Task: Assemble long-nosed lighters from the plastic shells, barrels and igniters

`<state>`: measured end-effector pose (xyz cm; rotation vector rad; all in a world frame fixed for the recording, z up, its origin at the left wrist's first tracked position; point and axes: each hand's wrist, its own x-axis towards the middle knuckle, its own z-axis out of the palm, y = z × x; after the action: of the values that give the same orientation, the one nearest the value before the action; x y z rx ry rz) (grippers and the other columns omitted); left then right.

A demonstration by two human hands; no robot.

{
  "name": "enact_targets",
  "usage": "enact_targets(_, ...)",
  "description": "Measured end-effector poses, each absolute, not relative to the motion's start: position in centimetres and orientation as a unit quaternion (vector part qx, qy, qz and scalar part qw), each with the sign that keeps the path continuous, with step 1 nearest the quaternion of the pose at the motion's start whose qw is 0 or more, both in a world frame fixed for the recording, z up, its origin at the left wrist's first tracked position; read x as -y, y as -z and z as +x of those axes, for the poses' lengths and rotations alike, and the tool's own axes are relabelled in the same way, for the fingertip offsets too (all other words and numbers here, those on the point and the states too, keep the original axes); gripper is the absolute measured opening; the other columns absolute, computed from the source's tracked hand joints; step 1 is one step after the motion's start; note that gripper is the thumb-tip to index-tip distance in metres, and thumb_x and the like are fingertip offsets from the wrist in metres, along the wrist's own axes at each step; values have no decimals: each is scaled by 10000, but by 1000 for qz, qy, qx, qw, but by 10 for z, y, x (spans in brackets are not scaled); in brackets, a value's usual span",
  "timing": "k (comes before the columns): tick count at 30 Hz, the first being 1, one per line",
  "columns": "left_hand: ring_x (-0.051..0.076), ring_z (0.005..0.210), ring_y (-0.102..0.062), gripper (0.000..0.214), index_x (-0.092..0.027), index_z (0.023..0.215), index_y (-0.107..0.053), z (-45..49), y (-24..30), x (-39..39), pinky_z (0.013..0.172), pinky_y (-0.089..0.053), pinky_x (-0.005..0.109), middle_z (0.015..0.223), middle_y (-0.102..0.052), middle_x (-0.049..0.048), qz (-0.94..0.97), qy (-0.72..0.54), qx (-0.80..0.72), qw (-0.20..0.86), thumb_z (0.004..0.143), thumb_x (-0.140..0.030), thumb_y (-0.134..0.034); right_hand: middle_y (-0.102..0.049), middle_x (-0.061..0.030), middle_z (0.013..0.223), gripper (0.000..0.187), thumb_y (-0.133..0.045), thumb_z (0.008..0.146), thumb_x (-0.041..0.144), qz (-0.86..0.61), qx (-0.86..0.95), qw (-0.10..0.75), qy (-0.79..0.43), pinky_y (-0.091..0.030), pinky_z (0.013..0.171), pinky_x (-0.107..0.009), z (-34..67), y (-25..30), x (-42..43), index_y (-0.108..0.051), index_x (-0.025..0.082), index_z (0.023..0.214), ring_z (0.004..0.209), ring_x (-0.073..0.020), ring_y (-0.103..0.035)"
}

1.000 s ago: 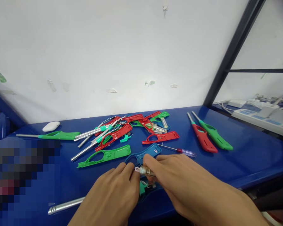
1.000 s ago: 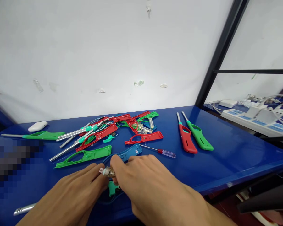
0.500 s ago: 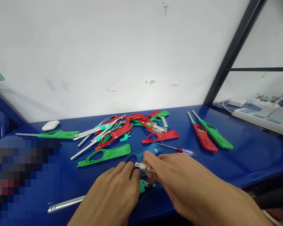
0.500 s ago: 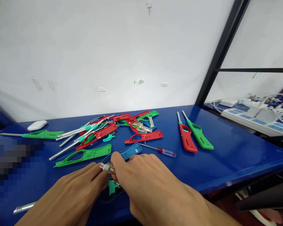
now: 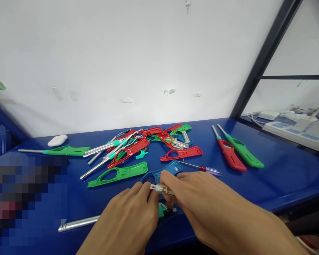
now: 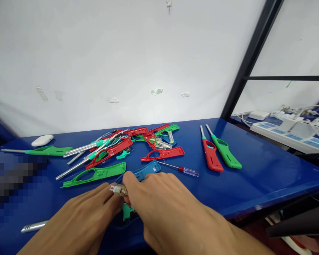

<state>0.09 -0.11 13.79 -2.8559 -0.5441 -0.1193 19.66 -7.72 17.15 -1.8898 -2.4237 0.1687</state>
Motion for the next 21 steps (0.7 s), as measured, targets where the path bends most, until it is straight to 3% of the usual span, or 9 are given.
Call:
enact_targets(2, 249, 1008, -785, 608, -216, 1204, -716, 2, -138, 1, 883, -627, 330, 1165, -809, 73, -975, 29, 190, 109, 795, 98, -393, -784, -38, 945, 527, -582, 813, -56, -613, 787, 47, -55, -441, 644, -355, 196, -170, 81, -659, 204, 1265, 790, -265, -725)
enact_targets(7, 251, 1012, -777, 599, -225, 1196, -715, -2, -132, -1, 880, -614, 321, 1161, -810, 73, -973, 66, 180, 126, 817, 86, -371, -733, -26, 1102, 514, -565, 930, -24, -575, 807, 137, -17, -445, 733, -354, 216, -146, 86, -565, 247, 1367, 899, -236, -687)
enact_targets(11, 265, 968, -775, 577, -208, 1126, -720, -7, -129, -3, 850, -607, 332, 1124, -816, 90, -970, 102, 167, 145, 798, 86, -348, -683, 43, 1025, 285, -688, 972, 70, -528, 827, 158, -113, -400, 726, -315, 238, -138, 71, -534, 268, 1106, 853, -176, -627)
enact_targets(21, 304, 928, -810, 626, -175, 1135, -768, 6, -139, -2, 775, -663, 397, 1120, -832, 123, -972, 73, 171, 140, 740, 79, -353, -700, 32, 922, 281, -634, 936, 3, -511, 827, 150, -182, -401, 687, -255, 237, -155, 47, -503, 243, 1003, 843, -165, -691)
